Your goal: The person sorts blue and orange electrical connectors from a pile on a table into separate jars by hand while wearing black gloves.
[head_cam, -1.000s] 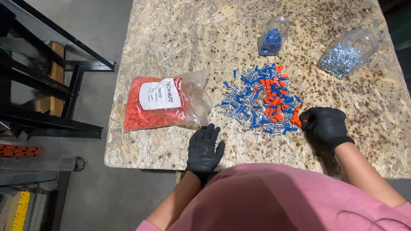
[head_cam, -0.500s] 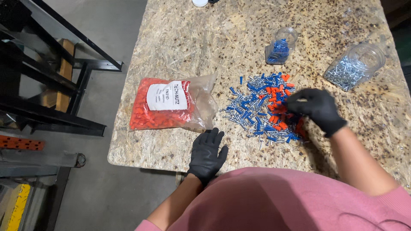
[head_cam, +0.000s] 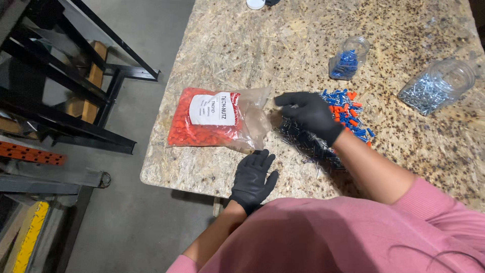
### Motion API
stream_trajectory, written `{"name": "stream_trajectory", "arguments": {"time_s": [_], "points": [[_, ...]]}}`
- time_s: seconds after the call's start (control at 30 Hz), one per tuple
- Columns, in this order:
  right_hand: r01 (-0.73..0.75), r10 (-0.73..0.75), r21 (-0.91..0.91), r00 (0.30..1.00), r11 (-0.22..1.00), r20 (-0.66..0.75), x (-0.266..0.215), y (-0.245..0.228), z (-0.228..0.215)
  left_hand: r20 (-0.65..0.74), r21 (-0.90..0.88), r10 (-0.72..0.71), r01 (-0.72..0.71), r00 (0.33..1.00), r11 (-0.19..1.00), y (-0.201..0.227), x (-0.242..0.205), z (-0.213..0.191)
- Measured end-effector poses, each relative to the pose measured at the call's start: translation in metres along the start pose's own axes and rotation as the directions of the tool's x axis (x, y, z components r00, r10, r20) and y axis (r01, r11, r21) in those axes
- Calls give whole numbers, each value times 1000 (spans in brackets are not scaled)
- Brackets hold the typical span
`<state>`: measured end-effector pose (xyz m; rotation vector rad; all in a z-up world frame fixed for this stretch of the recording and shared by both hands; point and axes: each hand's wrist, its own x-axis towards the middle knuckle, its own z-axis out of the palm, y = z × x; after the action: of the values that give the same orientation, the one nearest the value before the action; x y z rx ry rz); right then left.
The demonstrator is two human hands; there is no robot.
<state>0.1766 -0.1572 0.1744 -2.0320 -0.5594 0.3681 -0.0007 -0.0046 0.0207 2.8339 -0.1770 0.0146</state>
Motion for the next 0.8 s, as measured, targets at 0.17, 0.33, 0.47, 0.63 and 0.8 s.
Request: {"name": "stream_trajectory", "arguments": {"time_s": [0.17, 0.33, 0.47, 0.63, 0.8], "points": [[-135, 138, 33, 935, 990, -326, -28, 75, -87, 28, 7, -4, 3, 1000, 1000, 0, 0, -2], [-367, 177, -413, 886, 834, -429, -40, 204, -153, 91, -38, -27, 31, 995, 999, 2, 1, -5], [-401, 173, -663, 907, 632, -384, -18, 223, -146, 116, -74, -32, 41, 993, 996, 4, 0, -12], [-341, 171, -894, 938, 291, -302, 27, 271, -148, 104, -45, -30, 34, 994, 998, 1, 0, -6], [-317, 200, -929, 939, 190, -280, 17, 238, -131, 58, -53, -26, 29, 998, 998, -2, 1, 2]]}}
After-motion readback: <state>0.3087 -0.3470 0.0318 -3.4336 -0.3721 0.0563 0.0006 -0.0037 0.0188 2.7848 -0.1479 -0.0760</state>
